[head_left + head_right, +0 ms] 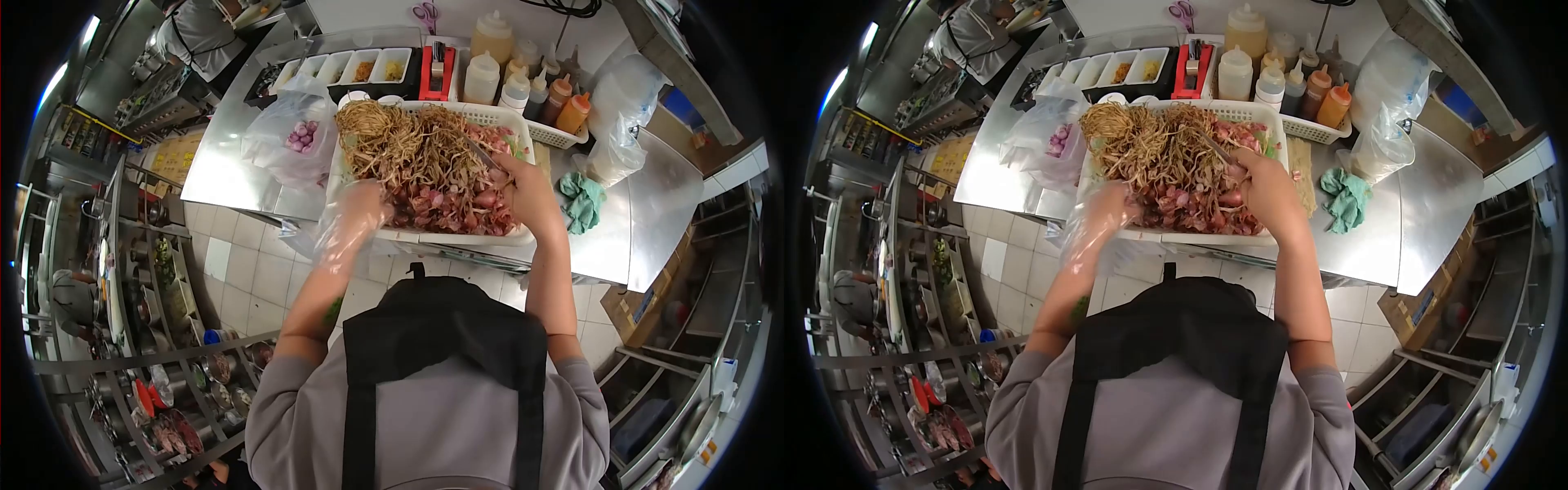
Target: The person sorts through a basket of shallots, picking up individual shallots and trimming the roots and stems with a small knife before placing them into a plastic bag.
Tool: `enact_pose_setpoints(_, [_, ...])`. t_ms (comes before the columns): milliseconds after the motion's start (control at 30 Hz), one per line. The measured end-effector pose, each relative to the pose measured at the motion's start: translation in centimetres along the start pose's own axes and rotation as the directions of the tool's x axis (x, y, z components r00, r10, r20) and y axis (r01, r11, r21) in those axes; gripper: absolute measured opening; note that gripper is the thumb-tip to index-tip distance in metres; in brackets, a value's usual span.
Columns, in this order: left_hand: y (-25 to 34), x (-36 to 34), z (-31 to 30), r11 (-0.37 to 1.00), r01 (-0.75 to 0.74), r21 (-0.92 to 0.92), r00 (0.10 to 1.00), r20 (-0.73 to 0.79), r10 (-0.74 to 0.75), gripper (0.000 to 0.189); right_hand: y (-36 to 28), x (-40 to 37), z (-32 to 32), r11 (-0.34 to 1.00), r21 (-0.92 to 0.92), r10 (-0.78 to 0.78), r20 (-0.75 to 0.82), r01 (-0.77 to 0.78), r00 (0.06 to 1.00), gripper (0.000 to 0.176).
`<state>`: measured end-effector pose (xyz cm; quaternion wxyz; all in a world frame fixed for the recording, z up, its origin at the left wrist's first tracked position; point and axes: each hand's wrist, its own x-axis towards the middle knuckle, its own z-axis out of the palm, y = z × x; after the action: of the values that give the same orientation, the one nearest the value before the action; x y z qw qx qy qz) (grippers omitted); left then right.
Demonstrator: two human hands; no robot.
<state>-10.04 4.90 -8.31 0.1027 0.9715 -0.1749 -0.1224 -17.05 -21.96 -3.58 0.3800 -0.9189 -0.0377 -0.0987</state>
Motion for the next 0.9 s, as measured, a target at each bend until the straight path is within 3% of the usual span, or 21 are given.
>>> enact_pose_setpoints(67, [-0.8,-1.0,0.0,0.978,0.060,-0.198,0.974,-0.201,-0.101,0.030,-0.6,0.4,0.0,0.999,0.015,0.038,-0.021,-0.038,0.999,0.027])
enact_pose_setpoints(100, [-0.5,-2.0,-0.5,0.979,0.059,-0.197,0.975,-0.199,-0.099,0.030,-1.1,0.8,0.7,0.999,0.052,0.000,0.028,-0.002,1.000,0.030])
enact_pose_setpoints(167, [0.6,-4.3,-2.2,0.862,-0.025,-0.506,0.922,-0.344,-0.175,0.028,-2.4,1.0,3.0,0.995,0.091,-0.035,0.077,0.028,0.996,0.033])
enact_pose_setpoints(233, [1.1,-5.0,-2.5,0.887,0.010,-0.461,0.917,-0.349,-0.192,0.029,-3.2,0.9,5.6,0.998,-0.043,-0.034,0.255,0.047,0.966,0.034])
enact_pose_setpoints(300, [1.3,-5.0,-2.1,0.910,0.037,-0.413,0.910,-0.362,-0.201,0.030,-3.4,0.7,5.1,0.998,-0.047,-0.038,0.265,0.052,0.963,0.035])
enact_pose_setpoints(433, [1.4,-4.6,-1.0,0.888,-0.083,-0.452,0.846,-0.503,-0.177,0.030,-3.5,1.2,1.7,0.994,-0.072,-0.059,0.287,0.083,0.956,0.037])
enact_pose_setpoints(633, [2.3,-4.4,-0.7,0.906,-0.143,-0.399,0.777,-0.613,-0.147,0.030,-4.5,1.0,5.8,0.869,-0.367,-0.243,0.265,0.331,0.933,0.033])
enact_pose_setpoints(733, [2.4,-4.1,-0.1,0.919,-0.106,-0.380,0.763,-0.624,-0.170,0.029,-5.0,1.6,8.1,0.879,-0.263,-0.392,0.077,0.398,0.917,0.041])
enact_pose_setpoints(900, [3.4,-3.5,-0.3,0.914,-0.102,-0.393,0.695,-0.685,-0.218,0.028,-5.2,2.4,9.0,0.930,-0.167,-0.338,-0.044,0.327,0.940,0.035])
